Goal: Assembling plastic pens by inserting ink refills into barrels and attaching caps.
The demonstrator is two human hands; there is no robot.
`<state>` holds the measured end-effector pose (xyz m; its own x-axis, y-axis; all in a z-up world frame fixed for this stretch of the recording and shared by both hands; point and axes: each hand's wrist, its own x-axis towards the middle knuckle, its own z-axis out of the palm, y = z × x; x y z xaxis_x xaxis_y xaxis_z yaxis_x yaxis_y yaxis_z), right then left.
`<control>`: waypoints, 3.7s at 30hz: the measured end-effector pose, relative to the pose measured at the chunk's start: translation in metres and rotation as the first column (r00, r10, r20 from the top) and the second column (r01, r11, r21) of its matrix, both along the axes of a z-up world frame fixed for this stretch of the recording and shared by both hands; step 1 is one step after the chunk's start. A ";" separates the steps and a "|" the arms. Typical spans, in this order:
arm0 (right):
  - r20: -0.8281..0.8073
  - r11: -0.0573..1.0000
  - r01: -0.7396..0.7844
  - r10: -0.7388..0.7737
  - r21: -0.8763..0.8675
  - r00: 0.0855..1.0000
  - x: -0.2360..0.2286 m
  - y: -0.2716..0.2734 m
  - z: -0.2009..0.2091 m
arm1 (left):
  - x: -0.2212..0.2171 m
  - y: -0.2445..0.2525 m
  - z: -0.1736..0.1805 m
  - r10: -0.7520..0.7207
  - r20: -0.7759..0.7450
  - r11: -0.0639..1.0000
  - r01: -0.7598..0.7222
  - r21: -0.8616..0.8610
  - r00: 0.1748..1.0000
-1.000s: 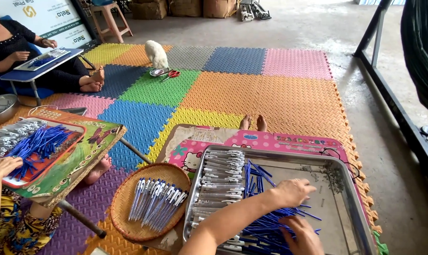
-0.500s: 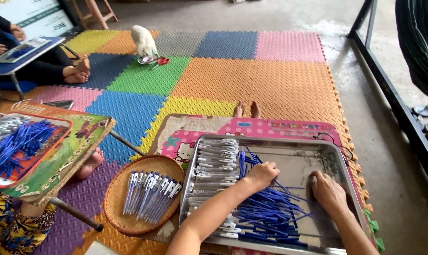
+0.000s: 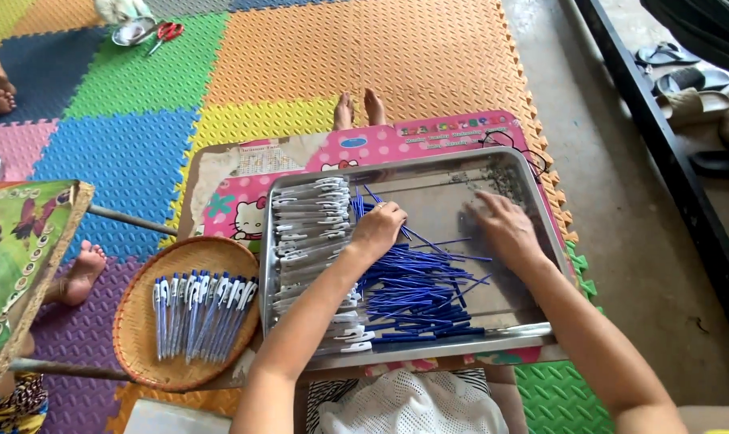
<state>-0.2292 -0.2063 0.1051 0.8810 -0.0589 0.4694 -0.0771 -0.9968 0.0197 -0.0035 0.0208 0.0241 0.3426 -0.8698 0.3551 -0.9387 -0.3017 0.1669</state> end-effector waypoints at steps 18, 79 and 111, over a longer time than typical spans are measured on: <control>0.154 0.690 -0.240 0.185 0.683 0.971 0.058 0.093 0.044 | -0.058 0.039 0.143 -0.148 -0.891 0.930 -0.245 -0.273 0.430; 0.317 -0.977 -0.014 0.055 0.212 0.947 -0.154 0.218 -0.064 | -0.225 0.166 0.136 -0.565 -0.340 0.699 0.217 -0.681 0.752; 0.630 -0.240 -0.594 0.114 0.768 0.768 -0.068 0.248 0.080 | -0.141 0.208 0.170 -0.865 -0.502 0.258 -0.879 -0.401 -0.025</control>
